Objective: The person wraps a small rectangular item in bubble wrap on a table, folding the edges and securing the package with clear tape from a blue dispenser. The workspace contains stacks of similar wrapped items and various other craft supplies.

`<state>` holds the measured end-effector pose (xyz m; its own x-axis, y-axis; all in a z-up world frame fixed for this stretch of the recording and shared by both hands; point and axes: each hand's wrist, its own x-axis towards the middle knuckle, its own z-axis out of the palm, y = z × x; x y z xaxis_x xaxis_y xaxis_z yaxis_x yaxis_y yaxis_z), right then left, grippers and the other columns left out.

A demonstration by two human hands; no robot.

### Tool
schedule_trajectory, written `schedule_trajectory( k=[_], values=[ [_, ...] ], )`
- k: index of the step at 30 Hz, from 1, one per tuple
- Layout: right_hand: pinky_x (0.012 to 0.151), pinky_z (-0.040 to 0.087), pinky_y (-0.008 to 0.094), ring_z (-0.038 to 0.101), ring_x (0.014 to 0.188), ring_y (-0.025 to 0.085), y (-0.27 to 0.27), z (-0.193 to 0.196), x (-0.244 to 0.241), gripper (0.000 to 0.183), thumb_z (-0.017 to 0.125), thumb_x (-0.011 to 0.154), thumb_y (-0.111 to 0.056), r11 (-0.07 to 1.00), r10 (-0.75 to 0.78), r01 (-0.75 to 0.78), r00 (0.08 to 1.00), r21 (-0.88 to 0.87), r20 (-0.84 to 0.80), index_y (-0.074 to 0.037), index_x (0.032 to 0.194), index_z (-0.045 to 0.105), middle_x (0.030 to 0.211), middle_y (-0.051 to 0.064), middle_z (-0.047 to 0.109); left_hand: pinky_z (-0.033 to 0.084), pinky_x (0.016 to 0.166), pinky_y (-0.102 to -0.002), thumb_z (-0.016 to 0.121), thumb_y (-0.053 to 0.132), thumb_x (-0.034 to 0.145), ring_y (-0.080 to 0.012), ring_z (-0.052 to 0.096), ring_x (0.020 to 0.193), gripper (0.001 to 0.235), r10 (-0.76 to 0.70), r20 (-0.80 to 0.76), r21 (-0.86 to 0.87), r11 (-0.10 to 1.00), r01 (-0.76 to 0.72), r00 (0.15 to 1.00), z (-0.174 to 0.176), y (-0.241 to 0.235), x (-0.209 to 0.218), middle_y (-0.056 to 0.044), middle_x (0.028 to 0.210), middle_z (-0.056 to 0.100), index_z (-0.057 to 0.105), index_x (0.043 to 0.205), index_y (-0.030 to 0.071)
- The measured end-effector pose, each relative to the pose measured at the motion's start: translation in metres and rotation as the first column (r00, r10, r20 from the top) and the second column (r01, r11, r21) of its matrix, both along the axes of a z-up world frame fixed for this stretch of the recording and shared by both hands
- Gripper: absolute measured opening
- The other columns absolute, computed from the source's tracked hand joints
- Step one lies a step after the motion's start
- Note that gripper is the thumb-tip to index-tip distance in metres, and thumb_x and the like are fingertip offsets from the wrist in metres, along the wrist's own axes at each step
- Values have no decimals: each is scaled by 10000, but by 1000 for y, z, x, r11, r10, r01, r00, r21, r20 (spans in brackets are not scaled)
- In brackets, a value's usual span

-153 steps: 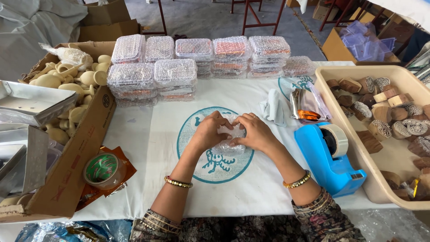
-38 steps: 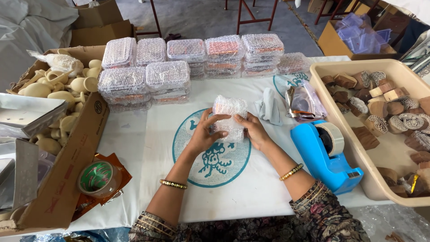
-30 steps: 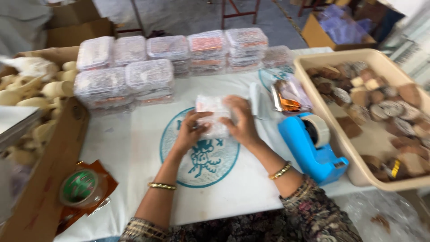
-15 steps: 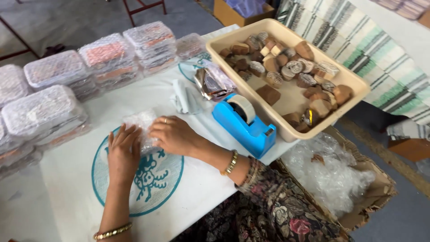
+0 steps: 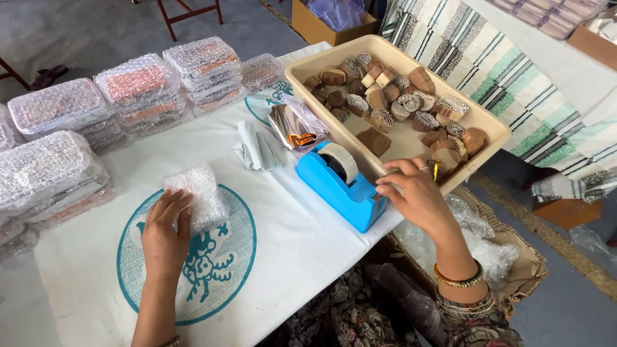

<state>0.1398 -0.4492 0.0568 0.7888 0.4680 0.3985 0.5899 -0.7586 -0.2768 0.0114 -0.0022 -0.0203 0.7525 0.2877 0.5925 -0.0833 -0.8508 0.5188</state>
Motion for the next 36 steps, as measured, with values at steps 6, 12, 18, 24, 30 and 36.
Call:
schedule_trajectory(
  k=[6, 12, 18, 24, 30, 36],
  values=[
    [960, 452, 393, 521, 1083, 254, 7, -14, 20, 150, 810, 804, -216, 989, 88, -72, 988, 129, -127, -74, 848, 802, 1086, 42, 624, 485, 1096, -433, 663, 12, 942, -332, 592, 1339, 240, 1, 12, 8, 1000, -1, 1000, 0, -1, -1, -119, 1296, 699, 745, 1165, 41],
    [936, 441, 354, 551, 1019, 202, -3, -36, 40, 134, 833, 789, -160, 958, 145, -66, 950, 278, -275, -45, 814, 769, 942, 12, 670, 483, 1098, -429, 669, 14, 941, -326, 590, 1344, 246, -28, 11, -29, 999, 28, 1000, 0, 0, -1, -116, 1302, 694, 740, 1174, 44],
    [766, 519, 247, 623, 802, 79, -12, -39, 42, 139, 719, 937, -144, 779, 310, 161, 741, 606, -595, -6, 934, 733, 846, 16, 710, 476, 1099, -436, 665, 3, 938, -338, 581, 1345, 257, -20, -9, -22, 1000, 20, 1000, -2, 3, -1, -123, 1313, 691, 740, 1179, 48],
    [712, 506, 252, 637, 753, 86, -3, -15, 17, 278, 713, 900, -74, 817, 180, 212, 789, 536, -587, -27, 1166, 645, 813, 40, 747, 479, 1103, -436, 663, 14, 941, -337, 577, 1349, 262, -33, -21, -32, 999, 33, 999, -3, 3, -2, -120, 1322, 683, 731, 1192, 50],
    [699, 528, 294, 714, 727, 129, 10, 8, -10, 393, 677, 930, -75, 938, -27, 192, 869, 287, -494, -83, 1284, 507, 760, 49, 763, 476, 1118, -433, 655, 10, 949, -328, 570, 1365, 281, -22, -35, 0, 1000, 22, 999, -7, 5, -2, -106, 1359, 674, 728, 1216, 58],
    [640, 563, 318, 750, 671, 175, 14, 8, -16, 325, 663, 928, -63, 963, -55, 157, 910, 219, -411, -71, 1207, 496, 723, 54, 752, 486, 1098, -431, 656, 31, 961, -317, 568, 1367, 269, -6, -64, -18, 1000, 5, 998, -5, 4, -1, -98, 1361, 672, 726, 1218, 69]
  ],
)
